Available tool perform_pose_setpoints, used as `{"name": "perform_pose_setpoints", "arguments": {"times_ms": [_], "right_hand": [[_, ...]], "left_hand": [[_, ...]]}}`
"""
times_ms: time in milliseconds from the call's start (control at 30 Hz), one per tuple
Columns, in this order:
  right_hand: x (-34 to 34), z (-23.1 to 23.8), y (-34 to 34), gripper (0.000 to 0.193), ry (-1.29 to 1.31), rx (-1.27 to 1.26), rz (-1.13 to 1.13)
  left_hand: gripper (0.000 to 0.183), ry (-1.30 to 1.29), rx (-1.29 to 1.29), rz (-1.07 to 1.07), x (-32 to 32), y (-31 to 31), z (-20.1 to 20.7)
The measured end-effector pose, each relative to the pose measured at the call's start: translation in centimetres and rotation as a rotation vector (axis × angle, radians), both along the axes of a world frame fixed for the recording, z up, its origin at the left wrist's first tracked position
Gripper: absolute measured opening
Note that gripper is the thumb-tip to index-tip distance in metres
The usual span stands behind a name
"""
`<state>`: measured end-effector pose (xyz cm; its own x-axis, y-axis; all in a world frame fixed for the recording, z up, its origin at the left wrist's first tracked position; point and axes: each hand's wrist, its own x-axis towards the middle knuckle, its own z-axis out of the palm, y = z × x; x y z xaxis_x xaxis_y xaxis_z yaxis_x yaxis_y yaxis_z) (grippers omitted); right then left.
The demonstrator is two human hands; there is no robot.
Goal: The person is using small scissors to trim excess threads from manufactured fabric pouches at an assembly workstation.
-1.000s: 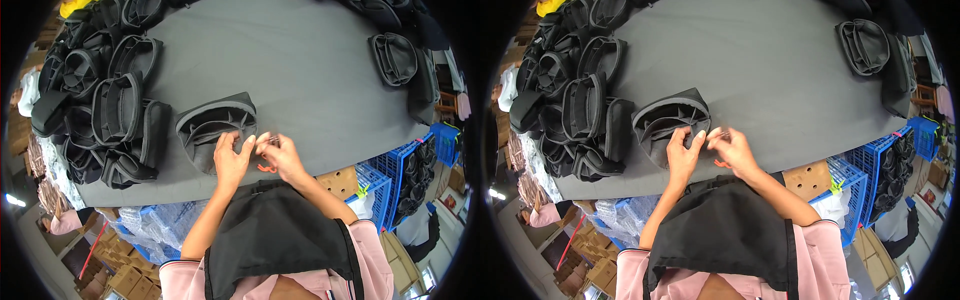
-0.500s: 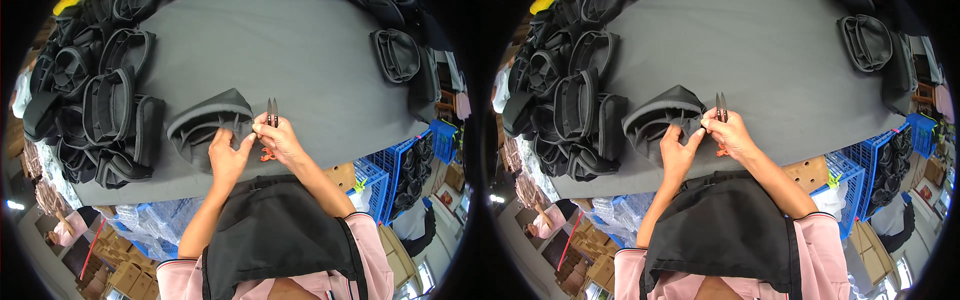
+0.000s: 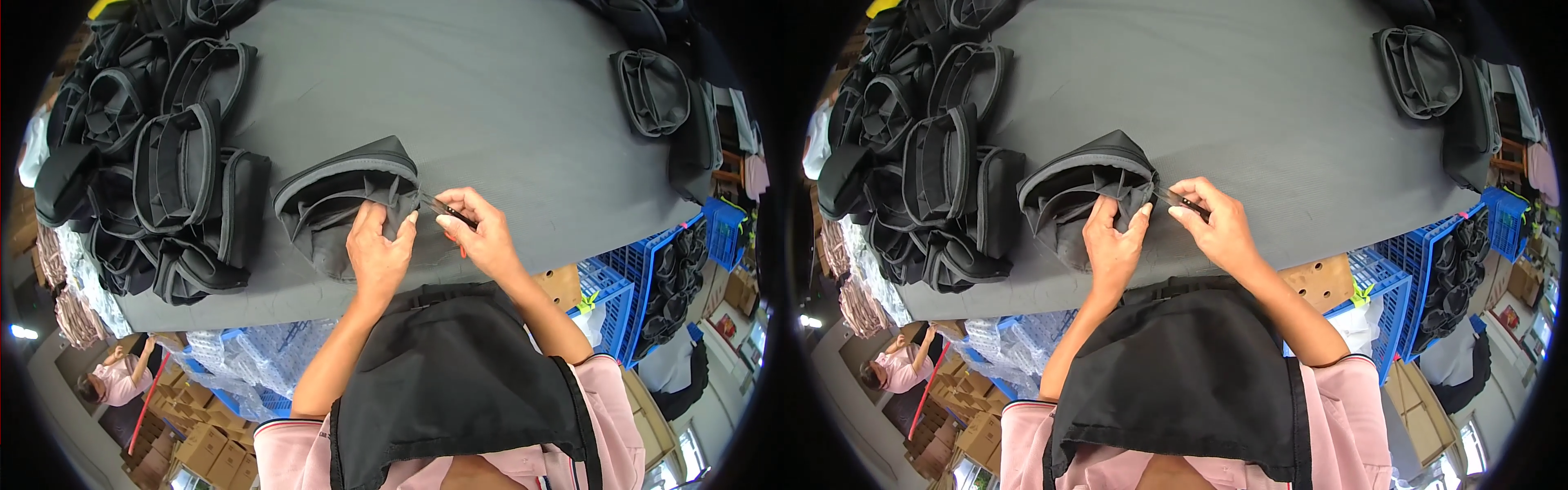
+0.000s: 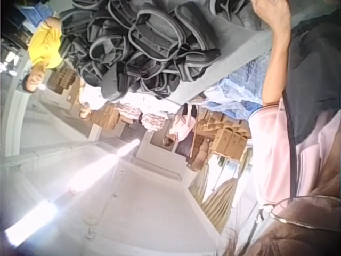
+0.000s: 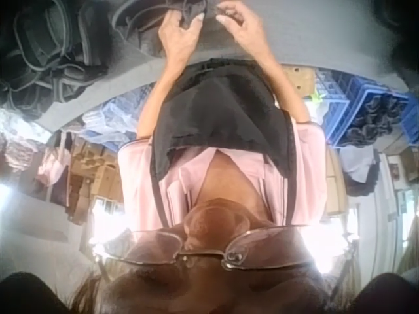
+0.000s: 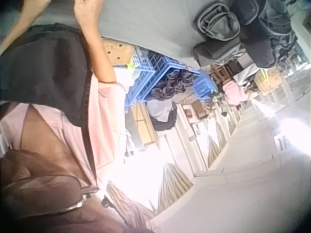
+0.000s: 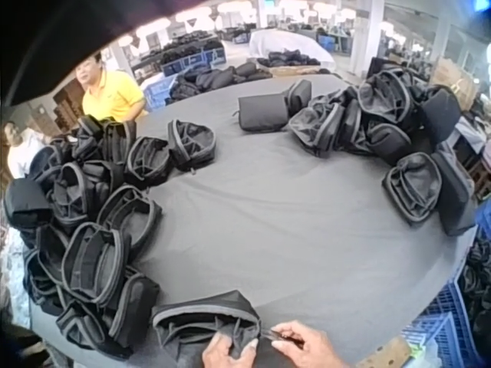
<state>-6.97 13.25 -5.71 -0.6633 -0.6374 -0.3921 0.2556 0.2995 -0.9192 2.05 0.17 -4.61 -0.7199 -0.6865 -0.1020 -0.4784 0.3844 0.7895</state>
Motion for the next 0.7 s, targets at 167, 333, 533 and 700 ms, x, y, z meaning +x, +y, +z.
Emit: {"name": "perform_pose_setpoints", "arguments": {"times_ms": [167,333,533,700], "right_hand": [[-0.2,-0.2,-0.1,0.02,-0.007,-0.033,-0.034],[-0.5,0.7,-0.2,0.019,0.423,0.107,0.036],[-1.0,2.2,-0.4,0.021,1.022,0.206,0.2],[-1.0,2.3,-0.4,0.019,1.015,0.226,0.239]], "left_hand": [[0.027,0.01,-0.04,-0.025,0.3,0.4,-0.3],[0.027,-0.011,-0.048,-0.04,0.4,0.5,-0.3],[0.027,-0.02,-0.063,-0.053,0.6,0.5,-0.6],[0.028,-0.03,-0.073,-0.052,0.6,0.6,-0.8]]}}
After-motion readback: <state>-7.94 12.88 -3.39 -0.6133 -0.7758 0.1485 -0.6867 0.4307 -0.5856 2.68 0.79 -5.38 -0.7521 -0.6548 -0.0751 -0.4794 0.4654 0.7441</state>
